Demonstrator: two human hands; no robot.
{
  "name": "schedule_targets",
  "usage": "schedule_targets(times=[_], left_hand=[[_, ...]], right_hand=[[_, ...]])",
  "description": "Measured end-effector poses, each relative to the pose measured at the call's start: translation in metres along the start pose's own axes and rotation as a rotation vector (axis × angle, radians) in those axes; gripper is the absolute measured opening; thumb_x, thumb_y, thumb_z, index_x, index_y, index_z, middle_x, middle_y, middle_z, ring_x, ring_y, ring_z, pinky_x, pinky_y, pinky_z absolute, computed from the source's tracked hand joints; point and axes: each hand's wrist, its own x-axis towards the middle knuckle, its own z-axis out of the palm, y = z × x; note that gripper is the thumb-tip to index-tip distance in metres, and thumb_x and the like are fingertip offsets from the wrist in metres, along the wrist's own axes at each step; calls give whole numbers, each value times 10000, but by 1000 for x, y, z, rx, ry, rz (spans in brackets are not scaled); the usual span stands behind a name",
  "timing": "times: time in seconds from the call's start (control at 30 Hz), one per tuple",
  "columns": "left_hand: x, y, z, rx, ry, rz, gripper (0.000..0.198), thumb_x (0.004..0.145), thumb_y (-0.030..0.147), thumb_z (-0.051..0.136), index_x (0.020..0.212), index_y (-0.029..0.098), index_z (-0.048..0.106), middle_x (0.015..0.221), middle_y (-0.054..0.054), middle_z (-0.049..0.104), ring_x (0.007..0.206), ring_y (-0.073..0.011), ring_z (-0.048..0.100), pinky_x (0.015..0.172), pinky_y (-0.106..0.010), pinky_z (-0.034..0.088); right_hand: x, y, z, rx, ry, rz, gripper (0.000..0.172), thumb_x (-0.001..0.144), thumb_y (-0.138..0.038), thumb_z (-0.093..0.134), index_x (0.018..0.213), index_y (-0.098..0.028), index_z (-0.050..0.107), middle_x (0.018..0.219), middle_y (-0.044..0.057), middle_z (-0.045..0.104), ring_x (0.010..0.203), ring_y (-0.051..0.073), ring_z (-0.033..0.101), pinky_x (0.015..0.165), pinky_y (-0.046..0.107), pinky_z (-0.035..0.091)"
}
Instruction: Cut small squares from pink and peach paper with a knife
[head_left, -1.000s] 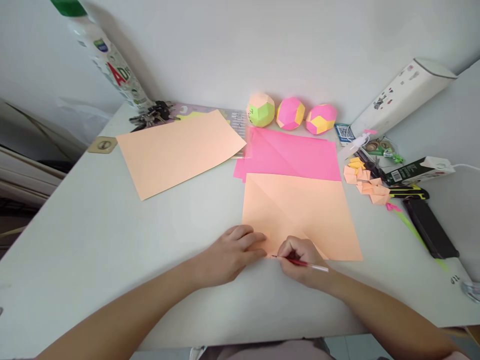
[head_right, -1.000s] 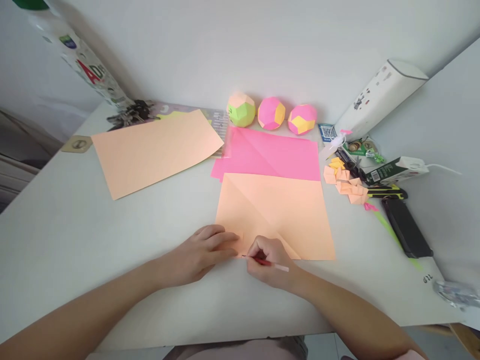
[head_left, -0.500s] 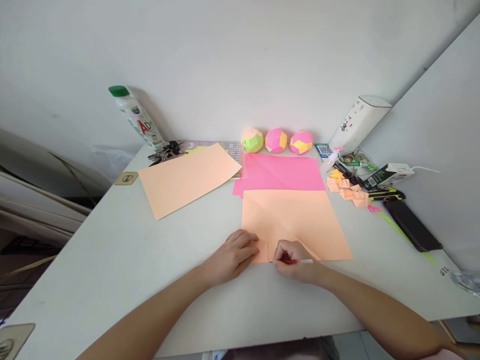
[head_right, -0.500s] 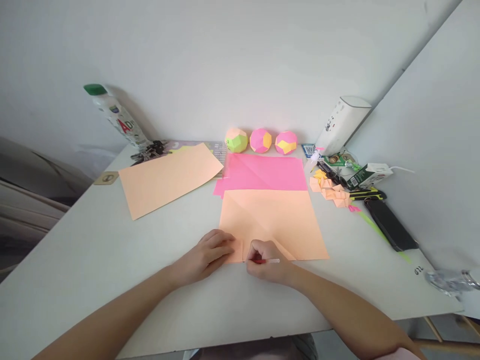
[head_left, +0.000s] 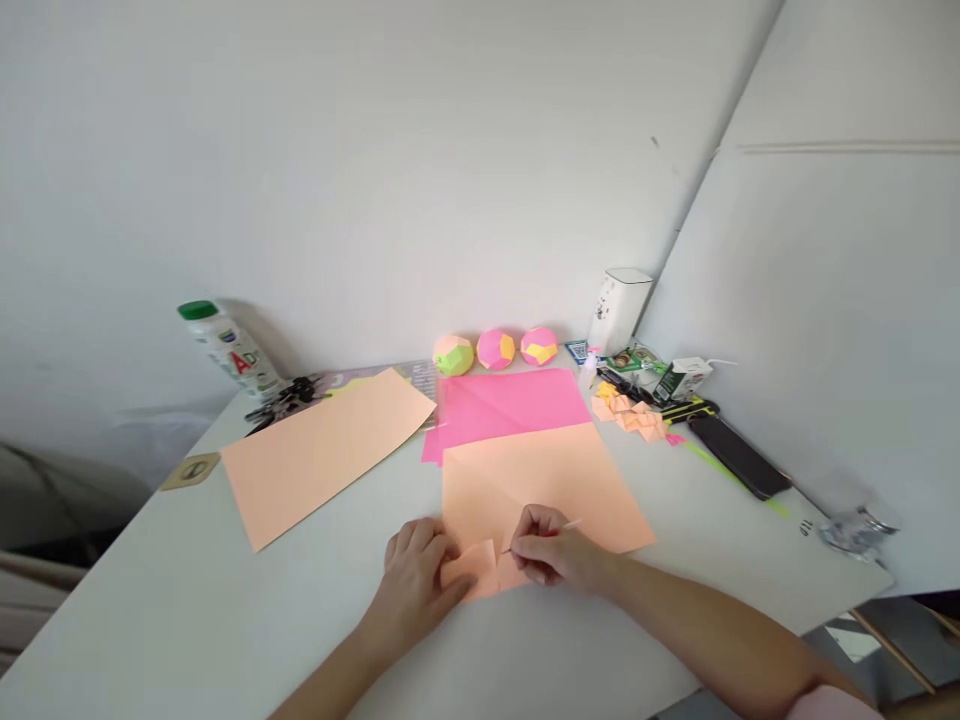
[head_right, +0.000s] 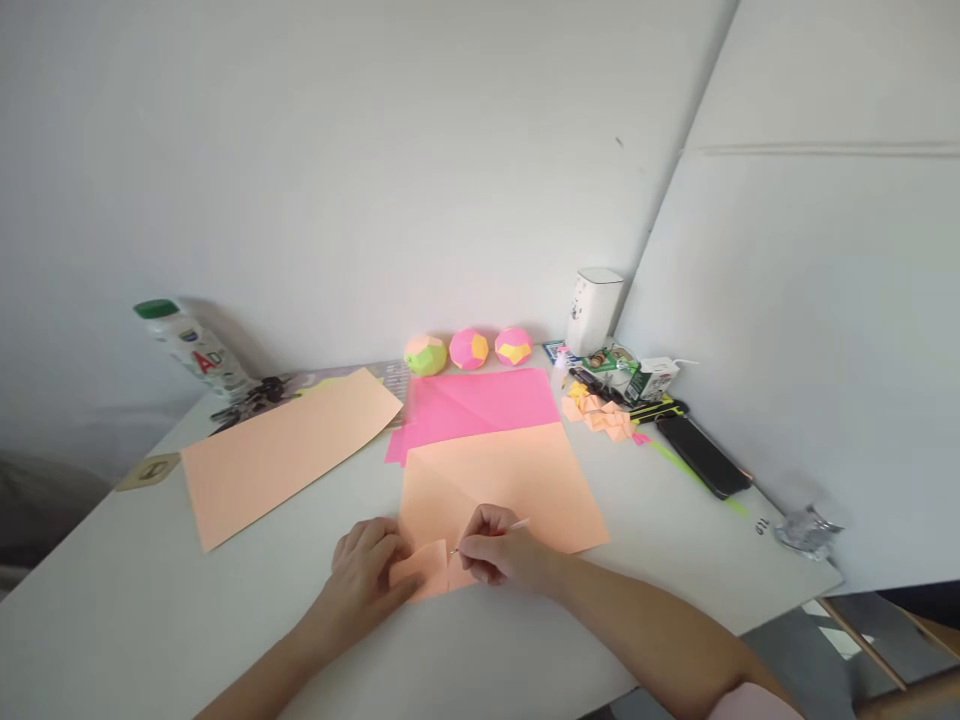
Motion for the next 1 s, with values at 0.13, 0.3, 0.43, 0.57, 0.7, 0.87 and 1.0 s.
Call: schedule_targets(times=[0.13, 0.3, 0.43, 0.57, 0.7, 0.87, 1.0], left_hand=[[-1, -1, 4, -208, -2, -8, 119, 832, 246, 537, 745, 200, 469, 848, -27, 551, 855, -209, 491, 770, -389, 395], [-1, 17, 5, -429, -19, 4, 213, 875, 287, 442, 682, 208, 401, 705, -6, 526, 713, -163, 513, 689, -320, 433], [2, 45, -2, -521, -56, -100, 244, 903, 367, 452, 718, 210, 426, 675, 20, 513, 590, -115, 490, 528, -222, 413], [14, 69, -7, -695, -93, -316, 299, 854, 426, 521, 694, 201, 406, 635, 50, 445, 520, -81, 394, 467, -193, 337], [28, 76, -2, -727, -76, -348, 239, 835, 390, 537, 729, 198, 441, 680, 40, 483, 577, -92, 442, 511, -202, 365], [35, 54, 6, -739, -126, -300, 210, 804, 313, 571, 979, 204, 533, 757, 16, 570, 644, -115, 507, 587, -242, 432], [33, 28, 10, -738, -162, -232, 253, 812, 260, 529, 1053, 185, 505, 756, 4, 585, 657, -117, 533, 614, -254, 458]], right_hand=[[2, 6, -2, 45, 14, -41, 331, 716, -412, 710, 745, -199, 457, 626, -66, 563, 398, 38, 400, 347, 181, 230], [8, 13, -3, 78, 36, -82, 473, 792, -667, 535, 865, -202, 486, 681, -54, 551, 388, 41, 405, 343, 193, 280], [5, 2, -5, 35, 54, -121, 488, 820, -686, 477, 902, -205, 479, 693, -37, 555, 420, 59, 437, 355, 190, 295], [-12, -21, -11, -88, 40, -229, 457, 799, -630, 571, 876, -180, 560, 836, 27, 597, 609, 97, 514, 460, 210, 358], [-23, -31, -16, -599, 44, -398, 298, 802, -431, 665, 956, -181, 613, 803, 2, 585, 647, 99, 470, 570, 227, 366], [-21, -21, -23, -762, 29, -376, 213, 875, -379, 557, 864, -175, 616, 679, -20, 534, 566, 96, 428, 542, 230, 351], [-16, -12, -32, -791, 43, -323, 210, 886, -361, 520, 828, -179, 606, 624, -29, 494, 531, 96, 393, 522, 231, 357]])
